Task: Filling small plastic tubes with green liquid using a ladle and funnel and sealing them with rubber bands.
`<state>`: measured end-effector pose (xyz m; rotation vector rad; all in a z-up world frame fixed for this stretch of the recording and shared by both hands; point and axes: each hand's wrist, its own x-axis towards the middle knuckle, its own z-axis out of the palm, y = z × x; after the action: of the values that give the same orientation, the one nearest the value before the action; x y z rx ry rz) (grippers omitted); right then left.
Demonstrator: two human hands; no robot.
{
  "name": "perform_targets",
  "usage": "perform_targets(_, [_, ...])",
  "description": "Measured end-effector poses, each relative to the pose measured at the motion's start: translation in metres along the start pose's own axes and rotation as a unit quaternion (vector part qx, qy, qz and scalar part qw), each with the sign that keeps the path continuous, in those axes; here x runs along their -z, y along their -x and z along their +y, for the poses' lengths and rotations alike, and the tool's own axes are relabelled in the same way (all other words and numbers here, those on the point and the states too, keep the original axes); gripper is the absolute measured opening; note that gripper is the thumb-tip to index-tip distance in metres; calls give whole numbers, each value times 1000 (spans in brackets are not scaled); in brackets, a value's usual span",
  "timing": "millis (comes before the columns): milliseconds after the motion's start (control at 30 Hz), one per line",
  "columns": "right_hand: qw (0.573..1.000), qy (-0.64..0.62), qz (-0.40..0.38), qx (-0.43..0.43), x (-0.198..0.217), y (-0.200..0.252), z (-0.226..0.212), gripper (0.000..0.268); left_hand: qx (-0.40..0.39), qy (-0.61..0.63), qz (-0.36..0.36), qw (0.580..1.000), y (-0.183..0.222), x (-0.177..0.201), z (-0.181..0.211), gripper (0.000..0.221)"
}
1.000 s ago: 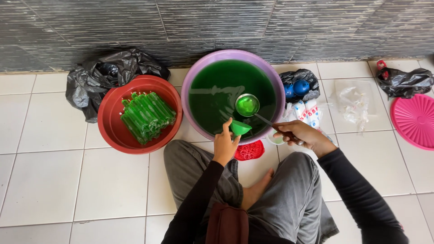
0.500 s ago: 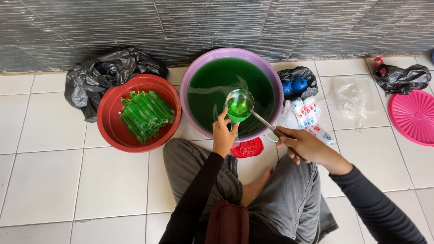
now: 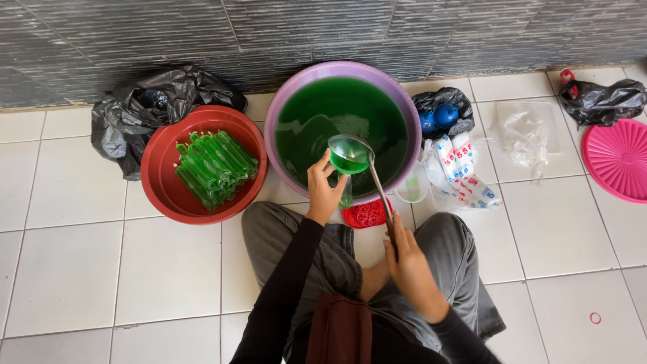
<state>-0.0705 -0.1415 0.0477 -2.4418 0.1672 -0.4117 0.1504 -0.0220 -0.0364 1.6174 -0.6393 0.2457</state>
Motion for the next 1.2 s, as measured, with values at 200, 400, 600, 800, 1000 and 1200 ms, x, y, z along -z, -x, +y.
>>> perform_targets(200, [995, 4, 93, -21, -22, 13, -4, 61, 15, 49, -49, 997, -4, 6, 8, 71])
perform_targets(400, [978, -6, 204, -32, -26, -12, 38, 65, -17, 58, -1, 998, -14, 13, 13, 82])
perform_targets(600, [984, -30, 125, -125, -57, -24, 101, 61, 0, 100, -11, 995, -17, 15, 28, 82])
perform_targets(800, [983, -33, 93, -157, -60, -28, 92, 61, 7, 90, -14, 996, -18, 18, 27, 80])
perform_targets(1000, [976, -74, 115, -169, -60, -21, 86, 58, 20, 100, -11, 995, -21, 19, 29, 79])
perform_targets(1200, [983, -37, 72, -166, -71, -20, 104, 58, 28, 87, -23, 996, -23, 19, 36, 79])
